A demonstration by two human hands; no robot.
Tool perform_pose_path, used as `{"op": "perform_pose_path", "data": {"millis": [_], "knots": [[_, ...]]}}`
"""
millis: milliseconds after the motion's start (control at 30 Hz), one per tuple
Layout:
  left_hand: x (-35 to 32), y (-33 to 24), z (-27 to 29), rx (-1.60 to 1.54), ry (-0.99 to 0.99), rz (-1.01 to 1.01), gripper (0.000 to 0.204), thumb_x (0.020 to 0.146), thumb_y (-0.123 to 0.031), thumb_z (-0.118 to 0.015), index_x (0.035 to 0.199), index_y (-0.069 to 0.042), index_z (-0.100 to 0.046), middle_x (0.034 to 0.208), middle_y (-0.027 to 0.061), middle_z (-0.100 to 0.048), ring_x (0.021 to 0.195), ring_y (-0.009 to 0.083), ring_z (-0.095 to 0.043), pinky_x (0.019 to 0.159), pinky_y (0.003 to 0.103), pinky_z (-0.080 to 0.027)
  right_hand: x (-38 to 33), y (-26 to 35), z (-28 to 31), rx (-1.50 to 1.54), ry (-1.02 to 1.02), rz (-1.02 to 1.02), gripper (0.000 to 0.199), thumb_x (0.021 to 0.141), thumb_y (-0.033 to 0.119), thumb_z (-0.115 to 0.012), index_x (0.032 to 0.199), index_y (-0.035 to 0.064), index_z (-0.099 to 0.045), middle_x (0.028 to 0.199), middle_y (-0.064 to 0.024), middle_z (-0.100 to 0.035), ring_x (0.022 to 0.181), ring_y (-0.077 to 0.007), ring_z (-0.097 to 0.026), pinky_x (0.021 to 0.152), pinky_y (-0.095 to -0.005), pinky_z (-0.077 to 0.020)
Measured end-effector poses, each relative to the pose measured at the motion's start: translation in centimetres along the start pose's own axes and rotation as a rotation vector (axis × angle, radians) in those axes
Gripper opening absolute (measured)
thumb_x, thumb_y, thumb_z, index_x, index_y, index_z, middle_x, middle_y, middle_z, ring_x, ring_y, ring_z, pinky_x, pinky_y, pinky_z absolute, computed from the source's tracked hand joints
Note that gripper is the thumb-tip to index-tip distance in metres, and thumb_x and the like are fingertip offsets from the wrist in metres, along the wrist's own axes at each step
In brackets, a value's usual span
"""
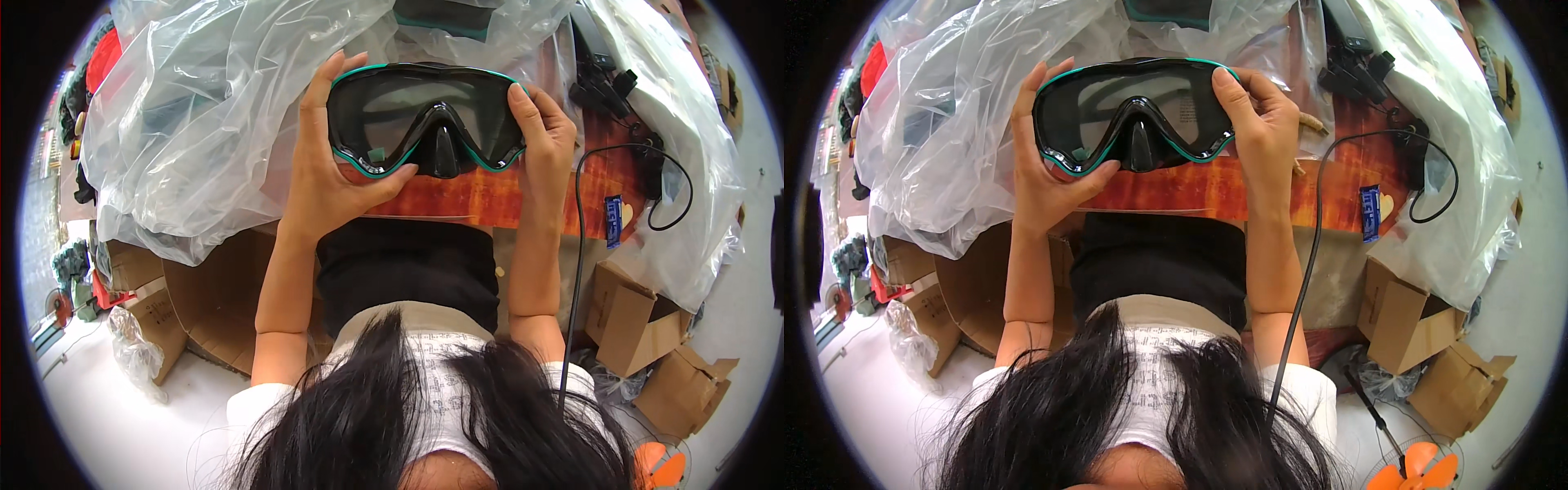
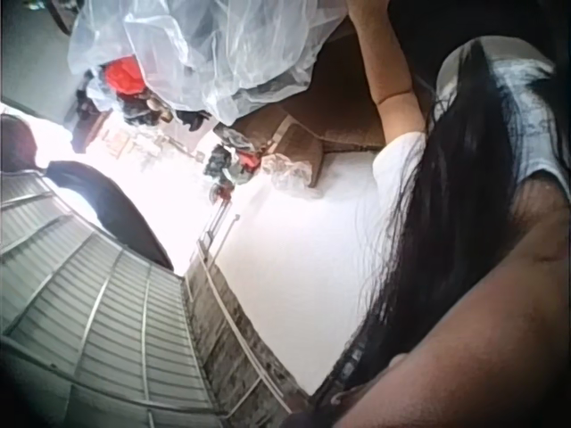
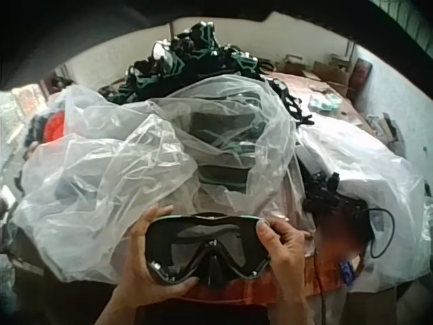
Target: Inspecting and assembling diving masks at a manufacturing workbench, including checking lenses and seals.
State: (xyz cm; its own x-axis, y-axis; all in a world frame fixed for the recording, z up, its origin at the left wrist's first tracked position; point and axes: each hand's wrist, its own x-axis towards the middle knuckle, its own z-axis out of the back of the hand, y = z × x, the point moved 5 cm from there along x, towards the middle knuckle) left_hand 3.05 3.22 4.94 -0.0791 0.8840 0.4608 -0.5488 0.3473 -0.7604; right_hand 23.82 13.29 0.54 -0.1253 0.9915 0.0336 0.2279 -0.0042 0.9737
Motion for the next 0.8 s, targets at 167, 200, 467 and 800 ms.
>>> {"op": "perform_pose_path", "data": {"millis": [167,200,467,800], "knots": [[-0.1,0.6,-0.3,-0.048,-0.013,0.029,0.108,0.058,-0.008,-0.087,0.148,-0.004,-0.026,0.141,0.0148,-0.045,0.123,0.0267,-0.052,0.105,0.037,-0.042,-0.1,-1.2,0.5,-0.005,0.045,-0.112,0.026,0.092,0.02,-0.069,0.101,-0.0041,-0.07,0.083,-0.0017,-0.068,0.072,-0.0035,-0.056,0.063,-0.0174,-0.0421],[-0.1,0.7,-0.4,-0.044,-0.008,0.036,0.107,0.059,-0.008,-0.087,0.148,-0.004,-0.027,0.141,0.0146,-0.045,0.123,0.0264,-0.052,0.105,0.036,-0.042,-0.1,-1.3,0.5,-0.007,0.041,-0.113,0.026,0.092,0.02,-0.069,0.101,-0.0041,-0.07,0.083,-0.0017,-0.068,0.072,-0.0035,-0.056,0.063,-0.0174,-0.0421],[0.1,0.4,-0.2,0.002,-0.006,0.06,0.102,0.059,-0.007,-0.086,0.145,-0.003,-0.031,0.138,0.0136,-0.047,0.123,0.0254,-0.051,0.105,0.036,-0.042,-0.1,-1.3,0.3,0.006,0.027,-0.101,0.025,0.092,0.021,-0.068,0.098,-0.0033,-0.07,0.079,0.0,-0.066,0.066,-0.0031,-0.054,0.055,-0.0174,-0.0396],[-0.6,1.1,-0.4,-0.07,-0.012,0.107,0.099,0.06,-0.008,-0.084,0.144,-0.003,-0.033,0.136,0.013,-0.047,0.123,0.0249,-0.05,0.105,0.035,-0.041,-0.5,-2.1,0.3,0.019,0.04,-0.105,0.026,0.093,0.021,-0.068,0.099,-0.0041,-0.069,0.083,-0.0004,-0.066,0.072,-0.0036,-0.055,0.061,-0.017,-0.0414]]}}
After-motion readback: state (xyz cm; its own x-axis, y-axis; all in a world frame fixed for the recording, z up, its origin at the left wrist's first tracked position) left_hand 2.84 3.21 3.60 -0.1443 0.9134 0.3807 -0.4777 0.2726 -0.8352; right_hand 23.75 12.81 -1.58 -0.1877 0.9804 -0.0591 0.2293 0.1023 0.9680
